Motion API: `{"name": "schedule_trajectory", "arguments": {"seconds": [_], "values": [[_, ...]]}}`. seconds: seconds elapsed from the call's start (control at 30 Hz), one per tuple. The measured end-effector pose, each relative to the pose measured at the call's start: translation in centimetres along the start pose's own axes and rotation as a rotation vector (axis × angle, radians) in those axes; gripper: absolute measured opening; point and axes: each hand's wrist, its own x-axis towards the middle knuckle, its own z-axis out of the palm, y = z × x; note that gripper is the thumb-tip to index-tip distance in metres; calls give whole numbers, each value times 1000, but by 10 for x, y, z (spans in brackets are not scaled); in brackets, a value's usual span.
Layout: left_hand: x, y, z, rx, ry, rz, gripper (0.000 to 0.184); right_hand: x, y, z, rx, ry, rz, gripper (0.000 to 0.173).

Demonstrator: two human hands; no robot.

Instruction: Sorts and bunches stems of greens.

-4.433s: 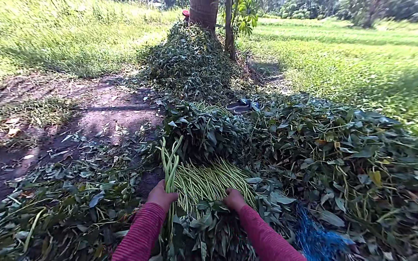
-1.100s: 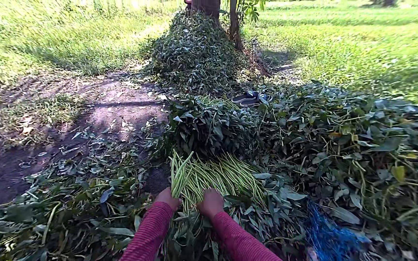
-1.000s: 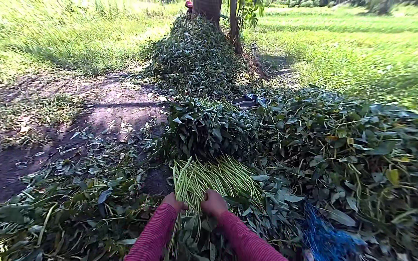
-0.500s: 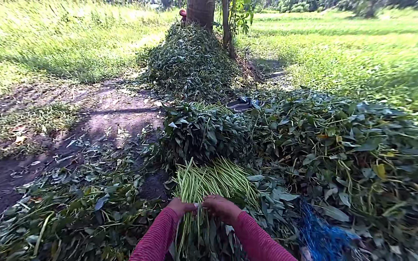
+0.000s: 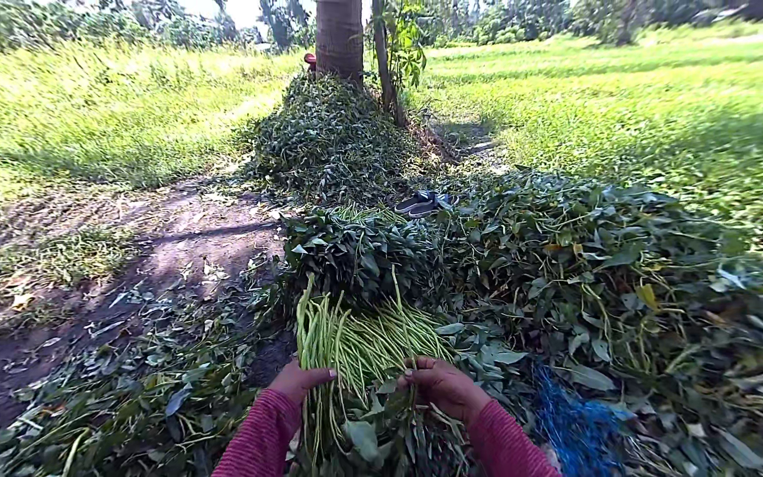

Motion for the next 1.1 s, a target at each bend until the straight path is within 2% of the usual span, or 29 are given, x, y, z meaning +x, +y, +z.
{"name": "schedule_trajectory", "arguments": {"seconds": [0.13, 0.3, 0.4, 0.5, 0.57, 0.6, 0.67, 0.77, 0.9, 0.97, 1.1], "values": [[-5, 7, 5, -136, 58, 42, 66, -17, -20, -6, 1, 105, -212, 23], [-16, 10, 39, -76, 120, 11, 70, -25, -15, 36, -253, 117, -375, 33], [-27, 10, 56, -178, 58, -12, 63, -22, 12, 59, -462, 116, -376, 31], [-36, 10, 58, -289, -81, -39, 49, -22, 30, 66, -522, 138, -388, 29], [-37, 6, 55, -308, -164, -42, 50, -24, 34, 67, -562, 97, -415, 31], [-39, 7, 56, -292, -154, -35, 48, -26, 35, 67, -572, 66, -420, 32], [-37, 7, 54, -250, -115, -4, 46, -25, 30, 64, -558, -15, -403, 33], [-31, 6, 46, -172, -39, 44, 54, -27, 17, 58, -470, -101, -303, 30], [-35, 7, 37, -194, -88, 33, 48, -39, 2, 51, -201, -37, -133, 23], [-35, 6, 32, -197, -70, 46, 46, -43, -9, 38, -149, 14, -147, 17], [-29, 9, 16, -173, 36, 108, 45, -54, -42, 12, -209, 152, -295, 16]]}}
